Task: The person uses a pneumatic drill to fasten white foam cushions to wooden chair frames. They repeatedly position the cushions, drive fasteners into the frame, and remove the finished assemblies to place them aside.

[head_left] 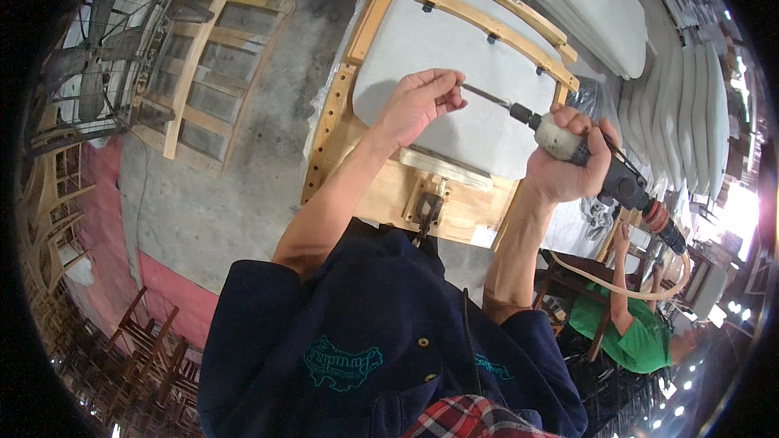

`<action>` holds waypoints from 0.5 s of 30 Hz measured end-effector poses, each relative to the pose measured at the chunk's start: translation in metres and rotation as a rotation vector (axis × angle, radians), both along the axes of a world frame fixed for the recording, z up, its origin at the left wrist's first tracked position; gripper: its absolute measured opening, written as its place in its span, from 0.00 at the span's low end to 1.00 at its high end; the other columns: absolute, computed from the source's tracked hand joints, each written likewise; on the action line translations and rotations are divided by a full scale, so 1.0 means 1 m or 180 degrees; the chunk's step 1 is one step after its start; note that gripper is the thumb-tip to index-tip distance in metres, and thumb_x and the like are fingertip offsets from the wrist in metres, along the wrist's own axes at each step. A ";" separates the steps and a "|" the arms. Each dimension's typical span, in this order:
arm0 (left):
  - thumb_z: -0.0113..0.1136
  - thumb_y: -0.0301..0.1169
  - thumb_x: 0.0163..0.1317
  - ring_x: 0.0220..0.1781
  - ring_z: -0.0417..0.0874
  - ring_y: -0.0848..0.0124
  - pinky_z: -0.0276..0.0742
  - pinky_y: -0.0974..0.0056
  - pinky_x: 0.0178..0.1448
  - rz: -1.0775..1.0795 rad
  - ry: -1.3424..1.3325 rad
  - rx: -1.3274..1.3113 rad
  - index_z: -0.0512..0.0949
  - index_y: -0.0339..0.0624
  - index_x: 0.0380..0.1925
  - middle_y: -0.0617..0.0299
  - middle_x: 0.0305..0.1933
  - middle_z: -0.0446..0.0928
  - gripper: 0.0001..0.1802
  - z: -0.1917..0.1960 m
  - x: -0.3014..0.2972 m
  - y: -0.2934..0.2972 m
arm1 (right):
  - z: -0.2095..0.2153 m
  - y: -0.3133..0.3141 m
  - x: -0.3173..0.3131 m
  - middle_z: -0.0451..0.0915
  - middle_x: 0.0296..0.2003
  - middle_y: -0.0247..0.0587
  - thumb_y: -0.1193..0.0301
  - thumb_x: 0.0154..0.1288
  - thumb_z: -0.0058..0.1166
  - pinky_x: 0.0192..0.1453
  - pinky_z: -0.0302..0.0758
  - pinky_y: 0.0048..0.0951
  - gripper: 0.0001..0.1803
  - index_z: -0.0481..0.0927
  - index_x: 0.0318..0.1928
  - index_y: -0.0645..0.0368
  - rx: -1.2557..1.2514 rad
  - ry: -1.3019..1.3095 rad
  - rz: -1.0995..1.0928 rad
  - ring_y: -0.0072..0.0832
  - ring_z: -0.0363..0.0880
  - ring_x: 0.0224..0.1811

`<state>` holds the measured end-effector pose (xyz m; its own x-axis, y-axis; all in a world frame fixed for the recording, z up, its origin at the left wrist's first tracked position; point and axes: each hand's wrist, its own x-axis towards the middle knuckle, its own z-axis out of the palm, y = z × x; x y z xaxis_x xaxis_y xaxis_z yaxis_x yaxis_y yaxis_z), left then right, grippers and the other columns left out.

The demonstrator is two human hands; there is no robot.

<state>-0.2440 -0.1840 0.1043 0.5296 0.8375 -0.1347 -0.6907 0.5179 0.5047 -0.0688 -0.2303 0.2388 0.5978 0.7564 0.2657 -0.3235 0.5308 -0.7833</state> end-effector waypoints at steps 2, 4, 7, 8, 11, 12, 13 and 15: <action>0.59 0.36 0.76 0.43 0.82 0.74 0.81 0.62 0.59 0.0293 0.0152 -0.0270 0.77 0.32 0.60 0.61 0.44 0.83 0.20 -0.002 0.007 0.011 | -0.008 0.017 -0.008 0.75 0.25 0.44 0.70 0.63 0.49 0.51 0.75 0.52 0.13 0.77 0.46 0.58 -0.0013 -0.0121 -0.0009 0.41 0.79 0.31; 0.62 0.40 0.74 0.42 0.83 0.72 0.81 0.61 0.57 0.0546 0.0993 -0.0258 0.80 0.33 0.56 0.59 0.45 0.84 0.21 0.000 0.007 0.026 | -0.014 0.038 -0.014 0.75 0.25 0.47 0.75 0.64 0.48 0.49 0.78 0.54 0.12 0.76 0.48 0.60 -0.0030 -0.0293 0.0064 0.42 0.79 0.32; 0.67 0.44 0.69 0.45 0.83 0.66 0.80 0.58 0.57 0.0717 0.2950 0.0582 0.82 0.36 0.53 0.56 0.48 0.84 0.23 -0.018 -0.002 0.057 | -0.033 0.078 -0.016 0.77 0.27 0.51 0.82 0.64 0.48 0.47 0.81 0.52 0.12 0.75 0.48 0.63 0.0126 -0.1930 -0.0411 0.42 0.80 0.31; 0.69 0.45 0.67 0.47 0.83 0.64 0.79 0.57 0.58 0.0725 0.3721 0.1011 0.83 0.38 0.53 0.55 0.49 0.84 0.24 -0.028 -0.009 0.070 | -0.038 0.091 -0.016 0.78 0.28 0.51 0.82 0.63 0.50 0.46 0.83 0.50 0.12 0.75 0.48 0.65 0.0141 -0.1742 -0.0267 0.42 0.81 0.32; 0.70 0.44 0.63 0.55 0.82 0.60 0.76 0.57 0.60 0.1817 0.5104 0.2985 0.85 0.44 0.51 0.57 0.51 0.85 0.22 -0.065 -0.028 0.115 | -0.059 0.130 -0.011 0.82 0.33 0.45 0.83 0.65 0.55 0.47 0.83 0.38 0.12 0.76 0.49 0.66 0.0320 -0.1482 0.0118 0.34 0.84 0.35; 0.70 0.43 0.62 0.57 0.81 0.59 0.75 0.57 0.61 0.1886 0.5220 0.3412 0.85 0.45 0.50 0.58 0.51 0.85 0.20 -0.070 -0.031 0.131 | -0.070 0.143 -0.006 0.82 0.33 0.44 0.83 0.65 0.55 0.47 0.82 0.36 0.12 0.76 0.49 0.66 0.0424 -0.1445 0.0215 0.33 0.84 0.35; 0.70 0.42 0.62 0.59 0.80 0.59 0.75 0.57 0.62 0.1953 0.5329 0.3840 0.86 0.46 0.49 0.59 0.51 0.85 0.19 -0.068 -0.035 0.150 | -0.082 0.156 -0.001 0.83 0.34 0.43 0.83 0.65 0.56 0.47 0.82 0.34 0.12 0.77 0.49 0.66 0.0524 -0.1395 0.0321 0.31 0.85 0.35; 0.70 0.40 0.60 0.60 0.79 0.56 0.73 0.55 0.65 0.2044 0.5233 0.4480 0.85 0.45 0.49 0.57 0.52 0.84 0.19 -0.071 -0.041 0.184 | -0.091 0.177 -0.001 0.82 0.28 0.53 0.83 0.61 0.55 0.44 0.86 0.45 0.10 0.77 0.44 0.70 0.0692 -0.0924 0.0567 0.41 0.85 0.32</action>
<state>-0.2854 -0.0001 0.0336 0.3228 0.7236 0.6101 0.7000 -0.6164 0.3607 -0.0702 -0.0532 0.1476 0.3390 0.7489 0.5695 -0.2073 0.6499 -0.7312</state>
